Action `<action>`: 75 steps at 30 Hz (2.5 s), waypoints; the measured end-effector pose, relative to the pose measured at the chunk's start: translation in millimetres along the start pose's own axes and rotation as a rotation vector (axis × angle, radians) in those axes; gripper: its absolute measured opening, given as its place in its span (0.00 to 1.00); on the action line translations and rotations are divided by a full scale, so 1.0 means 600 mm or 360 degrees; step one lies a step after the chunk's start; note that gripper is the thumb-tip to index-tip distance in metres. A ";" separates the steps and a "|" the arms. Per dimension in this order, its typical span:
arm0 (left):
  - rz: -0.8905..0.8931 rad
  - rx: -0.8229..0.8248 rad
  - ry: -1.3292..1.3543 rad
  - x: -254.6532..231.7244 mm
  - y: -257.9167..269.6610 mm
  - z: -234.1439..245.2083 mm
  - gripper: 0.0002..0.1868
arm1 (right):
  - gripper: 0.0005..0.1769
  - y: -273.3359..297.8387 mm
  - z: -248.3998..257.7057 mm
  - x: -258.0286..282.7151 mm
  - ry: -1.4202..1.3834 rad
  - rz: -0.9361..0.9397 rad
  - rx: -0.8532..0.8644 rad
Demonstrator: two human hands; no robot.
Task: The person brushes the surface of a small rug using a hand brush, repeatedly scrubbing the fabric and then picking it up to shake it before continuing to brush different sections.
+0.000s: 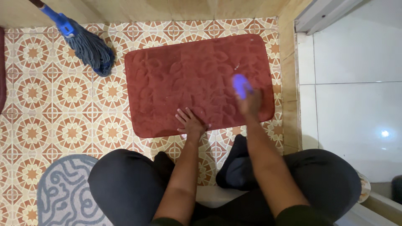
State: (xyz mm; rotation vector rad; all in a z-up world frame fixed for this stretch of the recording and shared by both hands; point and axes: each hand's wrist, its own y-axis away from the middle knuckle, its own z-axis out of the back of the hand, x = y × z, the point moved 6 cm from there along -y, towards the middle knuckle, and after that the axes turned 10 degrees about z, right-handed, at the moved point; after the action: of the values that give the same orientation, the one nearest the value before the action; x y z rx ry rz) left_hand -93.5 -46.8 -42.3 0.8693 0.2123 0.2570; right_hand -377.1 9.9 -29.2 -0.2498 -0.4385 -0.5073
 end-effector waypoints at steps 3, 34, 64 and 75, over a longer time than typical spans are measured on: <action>0.0003 -0.0005 0.0004 -0.001 0.002 0.002 0.78 | 0.33 -0.007 0.021 -0.060 0.0129 -0.0296 -0.0082; 0.0059 -0.0003 -0.0027 -0.027 -0.004 0.001 0.77 | 0.31 0.031 -0.135 0.149 -0.0533 0.0226 -0.0075; -0.0044 -0.0038 -0.0231 -0.051 -0.024 0.010 0.80 | 0.29 -0.008 -0.066 0.114 -0.0210 0.0240 -0.0090; -0.0198 -0.0341 -0.0340 -0.092 -0.061 0.048 0.79 | 0.28 -0.018 -0.068 0.163 -0.0371 0.0179 -0.0361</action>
State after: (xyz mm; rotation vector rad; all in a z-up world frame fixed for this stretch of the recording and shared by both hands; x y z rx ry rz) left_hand -132.5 -107.2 -48.1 0.6623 0.0382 0.0676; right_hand -292.3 -53.1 -18.4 -0.5528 -0.5906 -0.4185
